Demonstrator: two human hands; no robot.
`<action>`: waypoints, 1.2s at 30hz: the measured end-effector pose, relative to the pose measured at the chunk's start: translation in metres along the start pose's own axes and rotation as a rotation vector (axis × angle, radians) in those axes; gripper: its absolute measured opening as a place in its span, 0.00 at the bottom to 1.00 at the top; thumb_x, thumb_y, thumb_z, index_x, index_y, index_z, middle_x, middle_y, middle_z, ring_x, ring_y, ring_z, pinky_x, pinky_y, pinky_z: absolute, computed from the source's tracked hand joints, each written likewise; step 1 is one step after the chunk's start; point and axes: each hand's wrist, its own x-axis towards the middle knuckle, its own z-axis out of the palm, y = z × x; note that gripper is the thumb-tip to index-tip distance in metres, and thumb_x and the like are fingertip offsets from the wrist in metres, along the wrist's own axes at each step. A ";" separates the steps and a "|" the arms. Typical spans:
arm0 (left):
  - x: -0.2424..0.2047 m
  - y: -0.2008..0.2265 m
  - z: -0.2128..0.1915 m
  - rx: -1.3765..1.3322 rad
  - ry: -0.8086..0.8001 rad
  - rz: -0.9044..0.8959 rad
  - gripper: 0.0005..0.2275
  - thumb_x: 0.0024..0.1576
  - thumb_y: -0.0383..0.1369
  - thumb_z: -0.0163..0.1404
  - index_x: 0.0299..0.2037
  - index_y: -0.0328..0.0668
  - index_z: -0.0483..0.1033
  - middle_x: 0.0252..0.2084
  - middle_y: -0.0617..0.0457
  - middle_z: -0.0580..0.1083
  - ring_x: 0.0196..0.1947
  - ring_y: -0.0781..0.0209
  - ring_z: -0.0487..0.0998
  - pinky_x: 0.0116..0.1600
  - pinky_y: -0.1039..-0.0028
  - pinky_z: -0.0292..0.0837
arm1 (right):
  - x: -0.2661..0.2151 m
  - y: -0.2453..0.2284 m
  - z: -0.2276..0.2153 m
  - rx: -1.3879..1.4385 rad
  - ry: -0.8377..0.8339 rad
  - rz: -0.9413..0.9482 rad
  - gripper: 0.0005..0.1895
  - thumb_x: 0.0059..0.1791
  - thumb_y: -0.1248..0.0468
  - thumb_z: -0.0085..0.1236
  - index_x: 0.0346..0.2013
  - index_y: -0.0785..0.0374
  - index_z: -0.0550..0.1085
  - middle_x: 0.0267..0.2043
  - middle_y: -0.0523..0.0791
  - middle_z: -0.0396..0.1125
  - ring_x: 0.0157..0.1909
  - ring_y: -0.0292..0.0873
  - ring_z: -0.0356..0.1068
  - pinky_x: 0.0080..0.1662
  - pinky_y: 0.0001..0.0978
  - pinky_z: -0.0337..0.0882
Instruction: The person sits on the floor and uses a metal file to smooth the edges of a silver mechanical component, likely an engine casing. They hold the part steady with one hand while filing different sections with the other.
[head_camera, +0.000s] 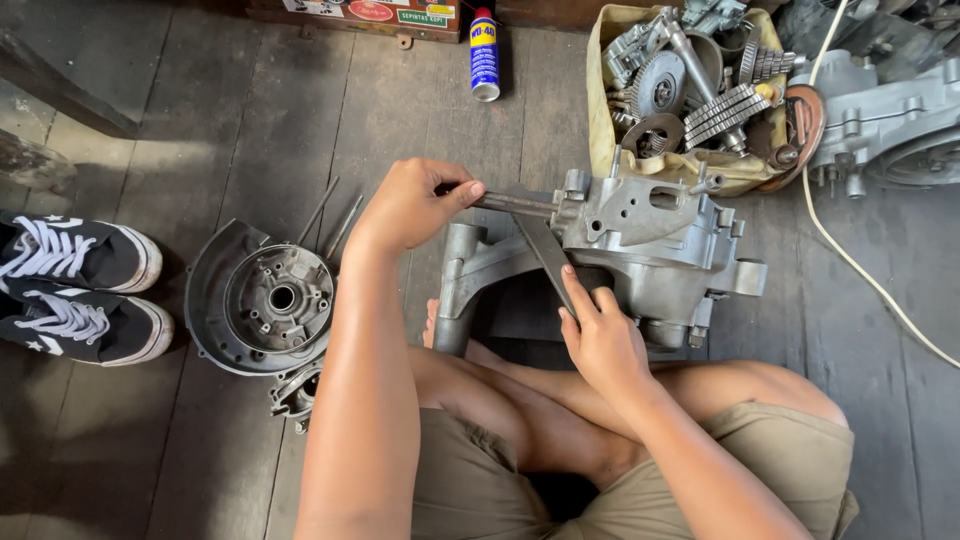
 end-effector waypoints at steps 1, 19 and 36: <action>0.003 -0.002 0.001 -0.003 -0.004 -0.001 0.08 0.62 0.36 0.53 0.37 0.44 0.85 0.30 0.44 0.80 0.32 0.49 0.81 0.38 0.64 0.75 | -0.009 0.004 0.002 -0.002 -0.004 0.003 0.30 0.55 0.54 0.46 0.73 0.38 0.62 0.39 0.48 0.68 0.28 0.54 0.76 0.30 0.43 0.80; 0.009 -0.014 0.004 -0.069 -0.022 -0.117 0.16 0.63 0.39 0.47 0.28 0.41 0.82 0.23 0.49 0.77 0.18 0.62 0.66 0.24 0.74 0.60 | -0.020 -0.003 0.010 -0.008 0.012 -0.026 0.30 0.54 0.53 0.49 0.73 0.40 0.61 0.39 0.50 0.68 0.28 0.63 0.75 0.28 0.51 0.79; 0.010 -0.038 0.011 -0.299 0.012 0.096 0.05 0.59 0.29 0.55 0.30 0.39 0.78 0.25 0.51 0.74 0.27 0.62 0.69 0.34 0.73 0.66 | -0.024 -0.008 0.009 0.033 -0.028 0.028 0.30 0.53 0.52 0.49 0.72 0.38 0.61 0.39 0.50 0.69 0.31 0.63 0.76 0.31 0.54 0.79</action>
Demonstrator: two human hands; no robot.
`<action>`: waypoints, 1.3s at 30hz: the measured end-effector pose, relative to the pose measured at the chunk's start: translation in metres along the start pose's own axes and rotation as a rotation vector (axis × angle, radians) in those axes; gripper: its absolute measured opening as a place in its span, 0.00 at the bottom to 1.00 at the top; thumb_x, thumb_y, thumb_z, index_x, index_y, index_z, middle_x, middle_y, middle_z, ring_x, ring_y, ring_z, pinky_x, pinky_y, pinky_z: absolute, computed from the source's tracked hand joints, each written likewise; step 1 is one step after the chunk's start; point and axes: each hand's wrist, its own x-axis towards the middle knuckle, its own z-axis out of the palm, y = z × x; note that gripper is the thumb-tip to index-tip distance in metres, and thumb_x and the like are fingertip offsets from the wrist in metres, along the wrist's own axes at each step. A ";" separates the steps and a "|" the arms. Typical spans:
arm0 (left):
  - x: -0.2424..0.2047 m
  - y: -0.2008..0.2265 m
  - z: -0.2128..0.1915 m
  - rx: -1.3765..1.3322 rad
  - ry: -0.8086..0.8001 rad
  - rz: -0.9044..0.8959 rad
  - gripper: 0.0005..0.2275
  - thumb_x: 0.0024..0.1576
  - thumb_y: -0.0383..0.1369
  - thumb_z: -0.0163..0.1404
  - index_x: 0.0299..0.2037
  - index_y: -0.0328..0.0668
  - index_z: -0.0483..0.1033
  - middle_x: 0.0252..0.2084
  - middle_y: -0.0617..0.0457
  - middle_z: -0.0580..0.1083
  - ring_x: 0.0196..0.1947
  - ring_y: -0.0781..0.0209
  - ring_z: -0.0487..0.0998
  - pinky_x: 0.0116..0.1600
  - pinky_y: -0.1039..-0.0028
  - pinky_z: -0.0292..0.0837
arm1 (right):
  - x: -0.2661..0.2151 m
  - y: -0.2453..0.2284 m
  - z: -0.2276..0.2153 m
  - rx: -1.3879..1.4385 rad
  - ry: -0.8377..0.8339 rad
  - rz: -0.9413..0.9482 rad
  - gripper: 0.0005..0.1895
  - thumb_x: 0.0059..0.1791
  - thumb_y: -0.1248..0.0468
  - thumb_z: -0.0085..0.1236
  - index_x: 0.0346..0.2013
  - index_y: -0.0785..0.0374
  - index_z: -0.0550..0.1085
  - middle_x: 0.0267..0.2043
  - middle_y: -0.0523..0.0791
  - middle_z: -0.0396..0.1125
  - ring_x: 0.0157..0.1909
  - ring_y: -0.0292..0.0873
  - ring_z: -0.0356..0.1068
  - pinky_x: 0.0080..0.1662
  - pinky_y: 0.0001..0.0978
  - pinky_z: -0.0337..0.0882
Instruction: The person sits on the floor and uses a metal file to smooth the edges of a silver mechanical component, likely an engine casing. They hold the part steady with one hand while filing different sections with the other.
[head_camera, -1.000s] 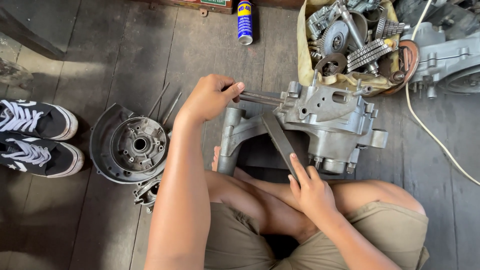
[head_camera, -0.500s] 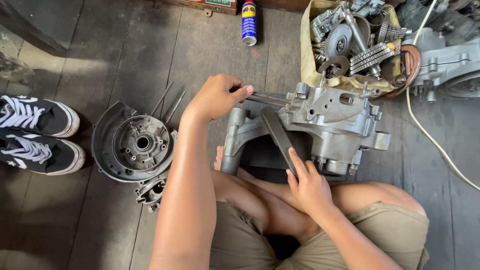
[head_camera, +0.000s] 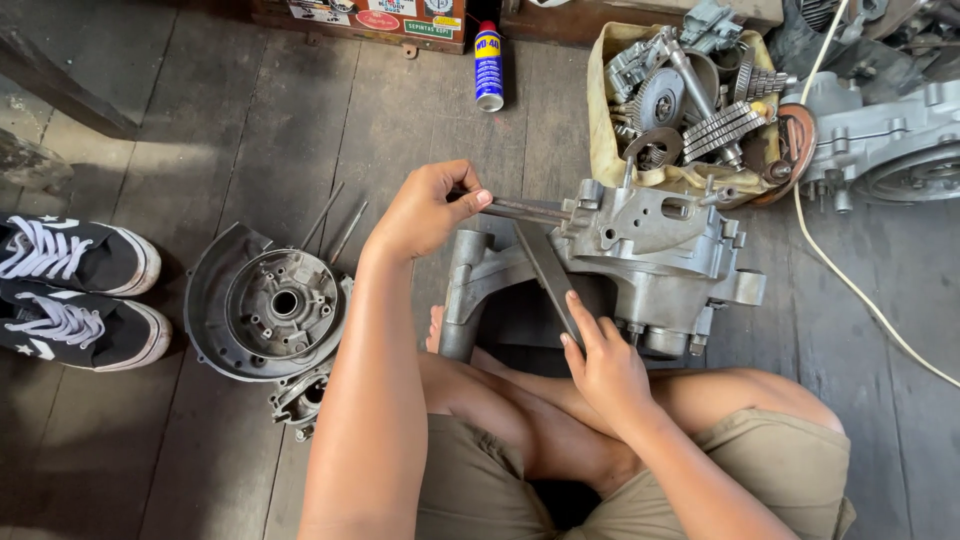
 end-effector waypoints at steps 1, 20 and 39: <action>0.001 -0.001 0.001 0.000 -0.001 0.001 0.05 0.59 0.29 0.55 0.30 0.39 0.78 0.25 0.51 0.74 0.27 0.62 0.69 0.34 0.73 0.66 | -0.003 0.002 0.000 0.000 0.001 0.001 0.30 0.53 0.52 0.49 0.72 0.38 0.61 0.39 0.50 0.69 0.31 0.63 0.76 0.31 0.54 0.79; -0.007 0.036 0.001 0.249 -0.033 -0.109 0.14 0.59 0.38 0.56 0.24 0.39 0.78 0.18 0.48 0.71 0.19 0.60 0.65 0.26 0.72 0.61 | 0.002 0.008 0.005 -0.058 0.006 0.017 0.31 0.53 0.50 0.48 0.72 0.37 0.60 0.41 0.50 0.68 0.30 0.64 0.76 0.31 0.54 0.80; -0.001 0.026 0.007 0.379 -0.006 -0.139 0.16 0.60 0.45 0.56 0.29 0.40 0.79 0.22 0.46 0.73 0.24 0.54 0.72 0.30 0.67 0.67 | -0.009 -0.002 0.022 -0.018 0.021 0.006 0.32 0.53 0.51 0.50 0.73 0.40 0.59 0.42 0.51 0.69 0.28 0.62 0.77 0.29 0.50 0.81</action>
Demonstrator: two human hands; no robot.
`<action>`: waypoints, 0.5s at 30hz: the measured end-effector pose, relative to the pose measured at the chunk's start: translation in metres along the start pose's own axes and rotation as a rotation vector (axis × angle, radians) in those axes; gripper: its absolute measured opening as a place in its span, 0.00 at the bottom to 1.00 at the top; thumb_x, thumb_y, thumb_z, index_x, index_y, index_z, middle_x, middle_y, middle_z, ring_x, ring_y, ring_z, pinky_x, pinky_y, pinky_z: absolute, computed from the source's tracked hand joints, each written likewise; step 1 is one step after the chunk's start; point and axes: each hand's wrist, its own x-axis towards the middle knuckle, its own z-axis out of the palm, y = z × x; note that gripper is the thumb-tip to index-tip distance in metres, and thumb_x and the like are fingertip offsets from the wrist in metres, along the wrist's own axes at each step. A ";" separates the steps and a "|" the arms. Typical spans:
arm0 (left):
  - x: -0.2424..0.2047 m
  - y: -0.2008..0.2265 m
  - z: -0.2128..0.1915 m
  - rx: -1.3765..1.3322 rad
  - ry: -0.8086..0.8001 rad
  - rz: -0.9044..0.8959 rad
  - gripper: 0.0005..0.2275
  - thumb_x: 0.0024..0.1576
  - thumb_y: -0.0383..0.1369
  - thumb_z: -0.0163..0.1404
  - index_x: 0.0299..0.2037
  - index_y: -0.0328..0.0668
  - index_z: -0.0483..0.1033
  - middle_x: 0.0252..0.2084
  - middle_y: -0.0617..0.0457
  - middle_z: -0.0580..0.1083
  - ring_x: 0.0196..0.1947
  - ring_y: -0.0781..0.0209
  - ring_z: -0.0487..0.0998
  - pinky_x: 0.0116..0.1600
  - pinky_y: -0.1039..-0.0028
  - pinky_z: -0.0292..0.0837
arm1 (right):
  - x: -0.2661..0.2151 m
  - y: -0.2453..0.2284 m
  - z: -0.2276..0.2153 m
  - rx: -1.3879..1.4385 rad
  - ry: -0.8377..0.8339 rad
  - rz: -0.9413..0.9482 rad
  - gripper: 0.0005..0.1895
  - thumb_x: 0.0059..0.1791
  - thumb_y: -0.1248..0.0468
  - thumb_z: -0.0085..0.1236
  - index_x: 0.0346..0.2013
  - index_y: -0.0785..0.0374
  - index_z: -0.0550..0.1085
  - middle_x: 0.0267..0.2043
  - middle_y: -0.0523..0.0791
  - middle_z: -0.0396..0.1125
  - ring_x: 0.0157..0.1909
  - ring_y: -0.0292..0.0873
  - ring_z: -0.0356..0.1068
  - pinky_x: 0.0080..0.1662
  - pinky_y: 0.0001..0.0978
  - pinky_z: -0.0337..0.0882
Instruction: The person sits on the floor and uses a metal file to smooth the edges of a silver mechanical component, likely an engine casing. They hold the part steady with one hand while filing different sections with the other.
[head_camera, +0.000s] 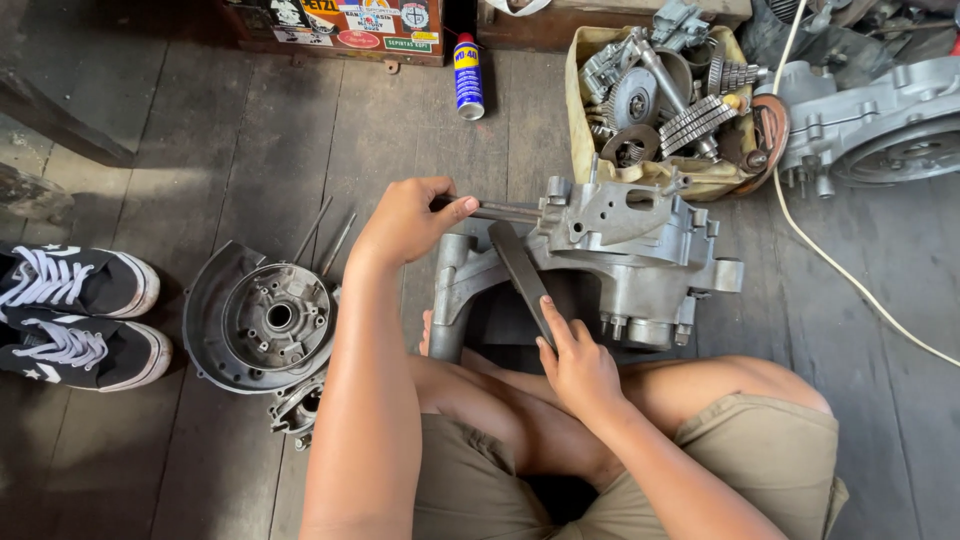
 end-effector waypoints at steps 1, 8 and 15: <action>-0.003 0.000 0.002 0.003 0.000 0.003 0.16 0.60 0.45 0.56 0.29 0.40 0.79 0.22 0.46 0.73 0.24 0.54 0.72 0.30 0.67 0.67 | 0.000 0.000 -0.002 0.002 0.003 0.002 0.32 0.53 0.51 0.50 0.73 0.40 0.59 0.42 0.51 0.69 0.28 0.62 0.77 0.29 0.50 0.81; -0.011 -0.004 0.021 0.064 0.236 0.118 0.12 0.61 0.42 0.58 0.35 0.42 0.80 0.31 0.46 0.74 0.33 0.53 0.78 0.36 0.66 0.75 | -0.007 0.003 -0.009 0.068 -0.065 0.026 0.32 0.55 0.52 0.47 0.74 0.38 0.55 0.45 0.52 0.69 0.31 0.62 0.77 0.30 0.49 0.81; 0.017 -0.037 0.040 0.133 0.372 0.124 0.13 0.63 0.45 0.57 0.39 0.44 0.80 0.34 0.47 0.70 0.36 0.47 0.78 0.40 0.62 0.76 | -0.002 0.011 -0.009 0.118 -0.103 0.039 0.31 0.55 0.52 0.47 0.74 0.38 0.55 0.47 0.56 0.70 0.34 0.66 0.77 0.32 0.52 0.81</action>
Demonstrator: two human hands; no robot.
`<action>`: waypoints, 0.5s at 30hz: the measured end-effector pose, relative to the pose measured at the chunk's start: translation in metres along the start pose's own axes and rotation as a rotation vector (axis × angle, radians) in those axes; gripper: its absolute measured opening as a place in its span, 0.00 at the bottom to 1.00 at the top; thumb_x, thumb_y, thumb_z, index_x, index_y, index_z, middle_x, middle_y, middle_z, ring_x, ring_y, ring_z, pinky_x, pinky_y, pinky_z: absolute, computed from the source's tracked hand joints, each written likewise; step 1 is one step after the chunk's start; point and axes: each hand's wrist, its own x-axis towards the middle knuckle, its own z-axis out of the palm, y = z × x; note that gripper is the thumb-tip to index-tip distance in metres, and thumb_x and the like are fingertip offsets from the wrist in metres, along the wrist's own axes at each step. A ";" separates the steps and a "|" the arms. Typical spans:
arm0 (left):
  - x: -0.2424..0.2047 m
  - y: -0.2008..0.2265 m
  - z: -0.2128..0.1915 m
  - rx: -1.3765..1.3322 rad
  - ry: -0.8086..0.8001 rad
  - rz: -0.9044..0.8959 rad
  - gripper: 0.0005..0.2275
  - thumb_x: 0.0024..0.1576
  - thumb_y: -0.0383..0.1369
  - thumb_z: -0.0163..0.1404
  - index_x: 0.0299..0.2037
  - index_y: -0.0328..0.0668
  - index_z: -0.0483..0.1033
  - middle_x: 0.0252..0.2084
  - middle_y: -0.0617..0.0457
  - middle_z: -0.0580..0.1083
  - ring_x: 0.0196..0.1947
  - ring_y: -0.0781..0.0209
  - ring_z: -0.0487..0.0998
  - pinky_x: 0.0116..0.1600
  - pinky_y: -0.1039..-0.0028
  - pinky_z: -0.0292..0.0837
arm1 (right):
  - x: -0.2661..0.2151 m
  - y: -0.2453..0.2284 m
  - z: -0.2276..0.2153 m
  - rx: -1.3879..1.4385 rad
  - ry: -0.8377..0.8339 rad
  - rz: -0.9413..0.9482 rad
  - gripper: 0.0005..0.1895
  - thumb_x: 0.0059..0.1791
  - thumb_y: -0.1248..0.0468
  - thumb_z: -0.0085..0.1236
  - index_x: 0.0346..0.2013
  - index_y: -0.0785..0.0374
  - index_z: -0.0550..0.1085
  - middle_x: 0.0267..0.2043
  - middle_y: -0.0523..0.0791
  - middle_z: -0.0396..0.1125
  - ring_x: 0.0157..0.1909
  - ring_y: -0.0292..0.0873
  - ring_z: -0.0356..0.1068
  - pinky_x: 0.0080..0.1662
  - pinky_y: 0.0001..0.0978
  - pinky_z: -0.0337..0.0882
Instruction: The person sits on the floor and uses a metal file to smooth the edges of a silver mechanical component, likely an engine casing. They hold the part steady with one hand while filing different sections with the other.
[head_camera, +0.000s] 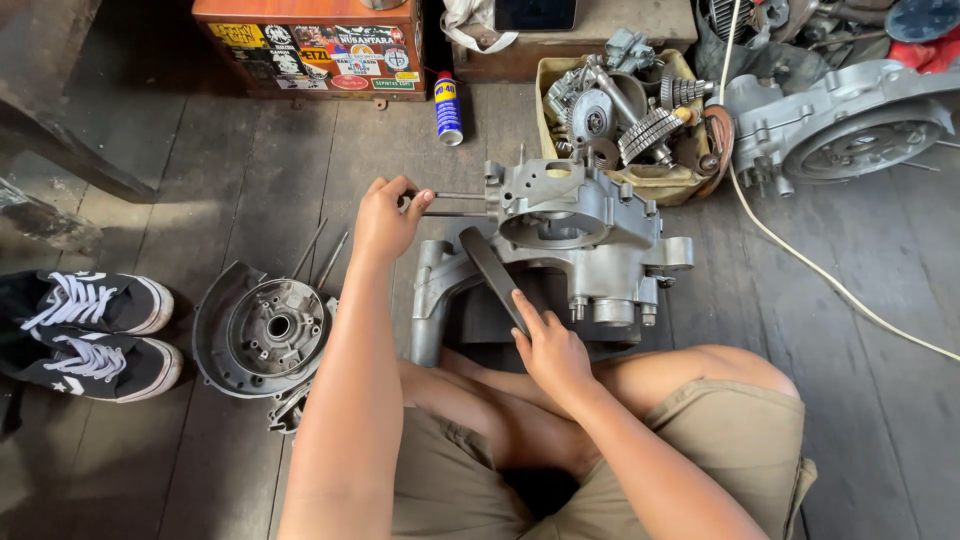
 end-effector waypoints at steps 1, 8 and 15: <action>0.002 0.001 -0.001 0.000 0.003 0.003 0.13 0.63 0.45 0.57 0.39 0.44 0.80 0.34 0.47 0.70 0.36 0.47 0.78 0.40 0.62 0.76 | 0.003 -0.001 -0.002 0.000 0.004 -0.001 0.31 0.55 0.52 0.47 0.74 0.38 0.55 0.47 0.56 0.70 0.34 0.66 0.77 0.32 0.52 0.81; 0.007 -0.008 0.005 -0.024 -0.010 -0.022 0.14 0.63 0.46 0.57 0.39 0.45 0.79 0.34 0.48 0.69 0.36 0.48 0.78 0.40 0.62 0.76 | 0.013 -0.005 -0.010 0.013 -0.059 0.039 0.32 0.55 0.51 0.47 0.74 0.37 0.55 0.49 0.56 0.70 0.37 0.66 0.77 0.35 0.52 0.81; 0.010 0.005 -0.013 0.011 -0.112 -0.066 0.16 0.63 0.47 0.55 0.39 0.41 0.80 0.31 0.46 0.71 0.33 0.49 0.79 0.37 0.63 0.76 | 0.028 -0.020 -0.018 -0.007 -0.020 0.012 0.31 0.55 0.51 0.47 0.74 0.38 0.57 0.45 0.55 0.70 0.34 0.66 0.77 0.32 0.52 0.81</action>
